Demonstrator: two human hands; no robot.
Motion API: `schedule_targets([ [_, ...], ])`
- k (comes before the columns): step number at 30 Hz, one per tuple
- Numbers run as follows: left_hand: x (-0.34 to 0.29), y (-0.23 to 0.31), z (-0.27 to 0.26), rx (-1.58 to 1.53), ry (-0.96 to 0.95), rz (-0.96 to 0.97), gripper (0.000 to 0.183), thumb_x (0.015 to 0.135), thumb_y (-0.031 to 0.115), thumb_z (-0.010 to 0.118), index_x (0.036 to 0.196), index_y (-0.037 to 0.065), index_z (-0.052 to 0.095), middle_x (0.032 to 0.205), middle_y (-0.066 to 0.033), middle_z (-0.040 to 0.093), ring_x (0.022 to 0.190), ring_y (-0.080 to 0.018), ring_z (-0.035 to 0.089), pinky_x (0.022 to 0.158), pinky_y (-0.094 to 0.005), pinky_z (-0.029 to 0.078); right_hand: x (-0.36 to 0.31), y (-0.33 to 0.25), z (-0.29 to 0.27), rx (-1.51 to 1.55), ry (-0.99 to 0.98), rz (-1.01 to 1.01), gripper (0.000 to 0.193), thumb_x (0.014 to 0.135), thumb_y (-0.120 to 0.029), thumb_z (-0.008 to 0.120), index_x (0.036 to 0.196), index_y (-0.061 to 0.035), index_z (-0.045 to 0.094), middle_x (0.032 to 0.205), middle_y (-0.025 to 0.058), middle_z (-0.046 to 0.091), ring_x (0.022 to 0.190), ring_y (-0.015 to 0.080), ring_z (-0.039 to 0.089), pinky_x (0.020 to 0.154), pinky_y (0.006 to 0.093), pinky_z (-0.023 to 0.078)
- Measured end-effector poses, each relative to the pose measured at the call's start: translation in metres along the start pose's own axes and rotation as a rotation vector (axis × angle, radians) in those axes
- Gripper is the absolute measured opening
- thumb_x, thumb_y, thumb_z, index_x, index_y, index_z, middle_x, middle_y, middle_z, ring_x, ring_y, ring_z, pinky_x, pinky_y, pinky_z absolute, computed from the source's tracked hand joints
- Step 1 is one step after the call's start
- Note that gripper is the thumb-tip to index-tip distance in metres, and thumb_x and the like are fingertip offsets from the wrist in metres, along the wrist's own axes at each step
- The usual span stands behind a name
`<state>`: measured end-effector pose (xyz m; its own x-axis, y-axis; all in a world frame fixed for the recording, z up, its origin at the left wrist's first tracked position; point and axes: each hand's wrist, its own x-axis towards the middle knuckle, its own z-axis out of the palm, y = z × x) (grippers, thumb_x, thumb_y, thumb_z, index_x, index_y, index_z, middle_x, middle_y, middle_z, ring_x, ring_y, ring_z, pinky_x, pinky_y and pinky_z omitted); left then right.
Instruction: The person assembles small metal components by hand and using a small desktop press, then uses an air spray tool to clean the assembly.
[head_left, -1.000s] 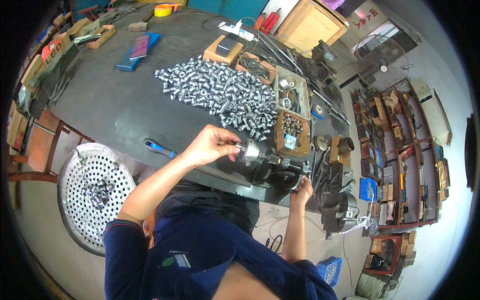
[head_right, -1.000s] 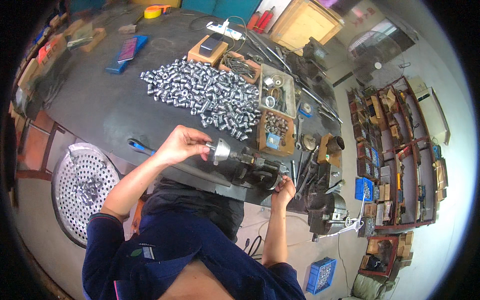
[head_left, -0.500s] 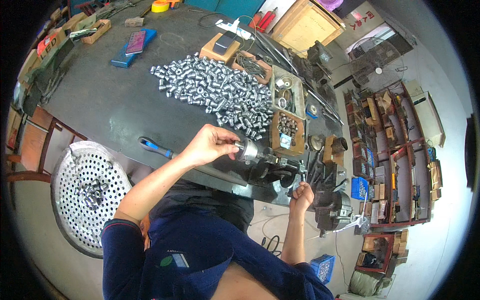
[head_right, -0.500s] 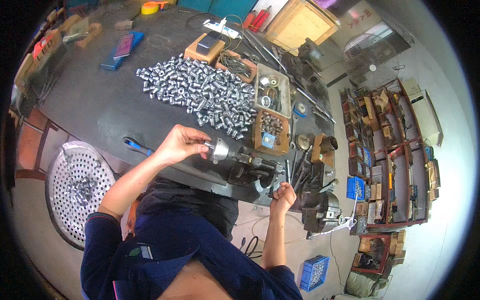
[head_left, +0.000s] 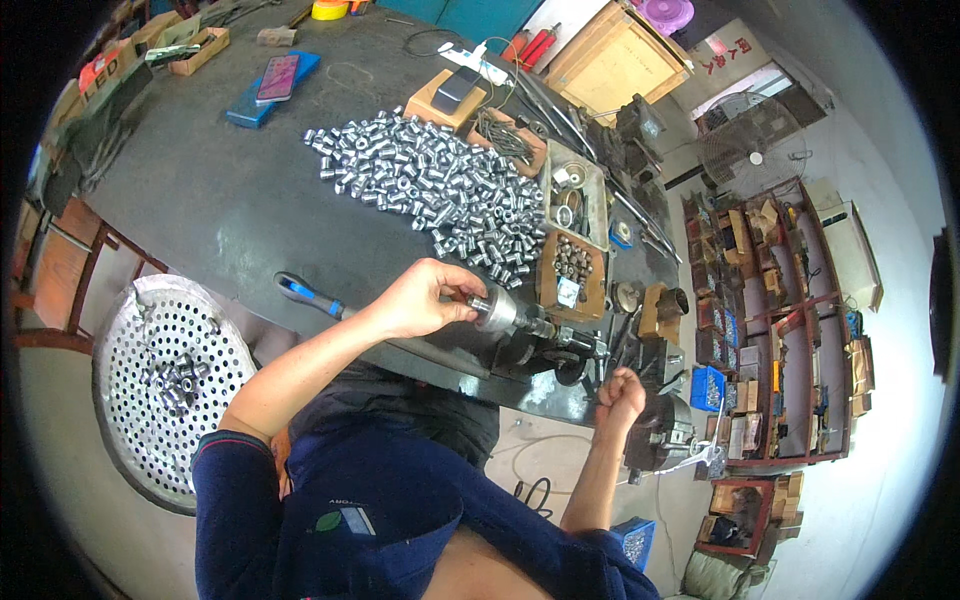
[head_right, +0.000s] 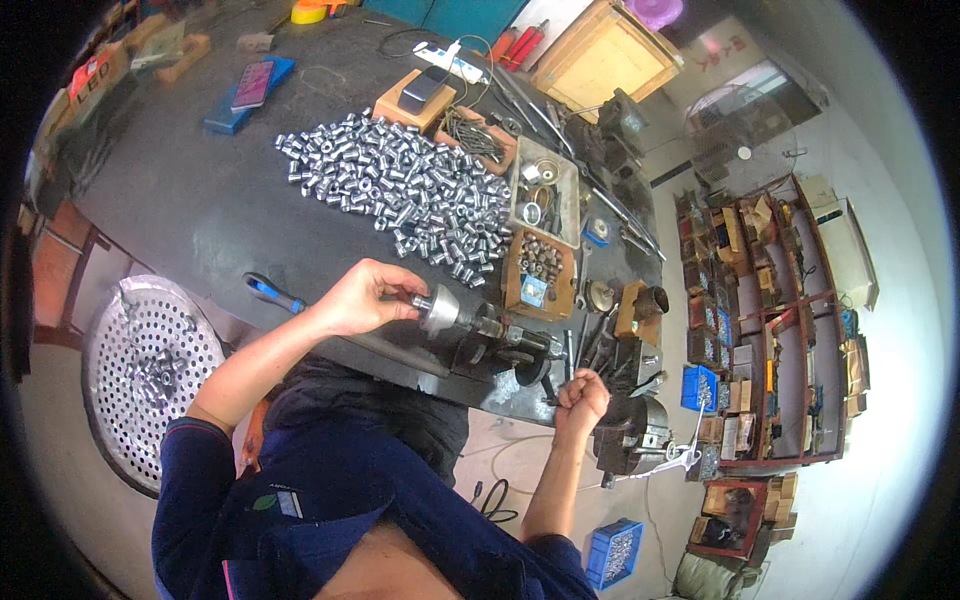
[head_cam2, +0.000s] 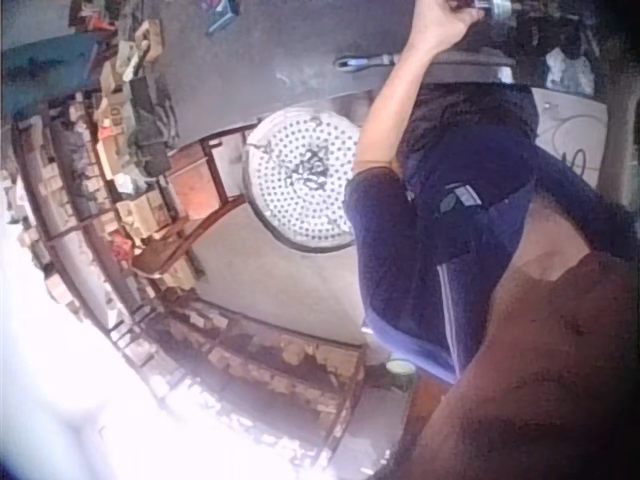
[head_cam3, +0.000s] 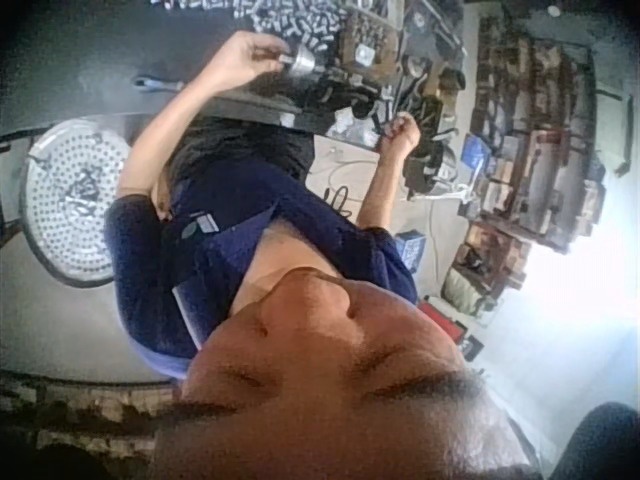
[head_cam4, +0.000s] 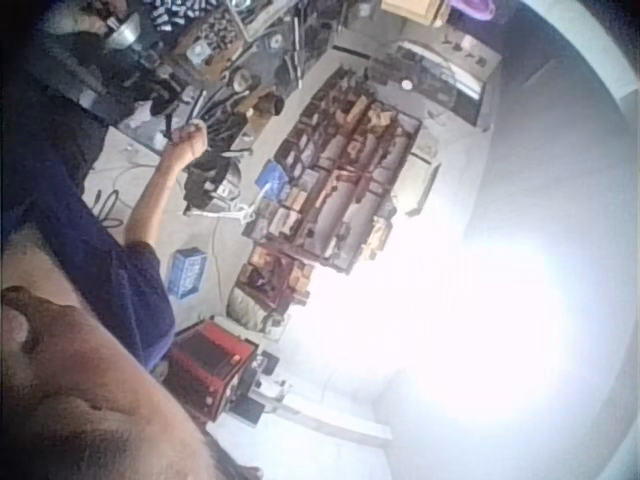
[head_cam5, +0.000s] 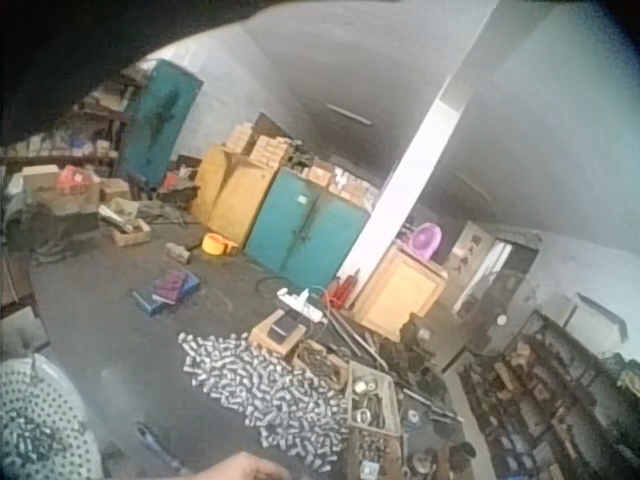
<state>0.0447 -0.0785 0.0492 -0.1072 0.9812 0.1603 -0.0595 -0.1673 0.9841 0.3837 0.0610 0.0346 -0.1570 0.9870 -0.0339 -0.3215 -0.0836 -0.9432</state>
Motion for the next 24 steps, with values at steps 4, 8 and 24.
schedule_targets([
  [4, 0.001, -0.003, 0.001, 0.062, -0.006, 0.084, 0.023, 0.070, -0.004, 0.064, 0.092, -0.003, 0.060, 0.085, -0.0075, 0.062, 0.083, -0.0125, 0.058, 0.075, -0.0261, 0.047, 0.037, -0.019, 0.014, 0.014, -0.066, 0.012, 0.019, 0.079, -0.016, 0.041, 0.078, 0.0000, 0.051, 0.050, -0.0049, 0.026, 0.041, 0.0048, 0.021, 0.035, 0.0195, 0.015],
  [8, 0.000, 0.001, 0.001, 0.156, 0.021, 0.083, 0.024, 0.070, -0.001, 0.066, 0.093, -0.002, 0.061, 0.084, -0.0074, 0.063, 0.082, -0.0128, 0.058, 0.074, -0.0263, 0.047, 0.093, -0.002, 0.016, 0.335, -0.092, 0.103, 0.021, 0.076, -0.016, 0.042, 0.079, 0.0006, 0.054, 0.050, -0.0037, 0.027, 0.041, 0.0051, 0.021, 0.034, 0.0193, 0.016],
  [24, 0.003, -0.007, 0.006, -0.030, 0.055, -0.010, 0.023, 0.071, -0.005, 0.064, 0.093, -0.007, 0.058, 0.077, -0.0104, 0.062, 0.072, -0.0142, 0.060, 0.068, -0.0258, 0.049, 0.030, 0.071, -0.033, 0.055, 0.091, 0.220, 0.015, 0.081, -0.015, 0.044, 0.080, -0.0022, 0.052, 0.056, -0.0028, 0.039, 0.044, 0.0055, 0.032, 0.037, 0.0202, 0.021],
])
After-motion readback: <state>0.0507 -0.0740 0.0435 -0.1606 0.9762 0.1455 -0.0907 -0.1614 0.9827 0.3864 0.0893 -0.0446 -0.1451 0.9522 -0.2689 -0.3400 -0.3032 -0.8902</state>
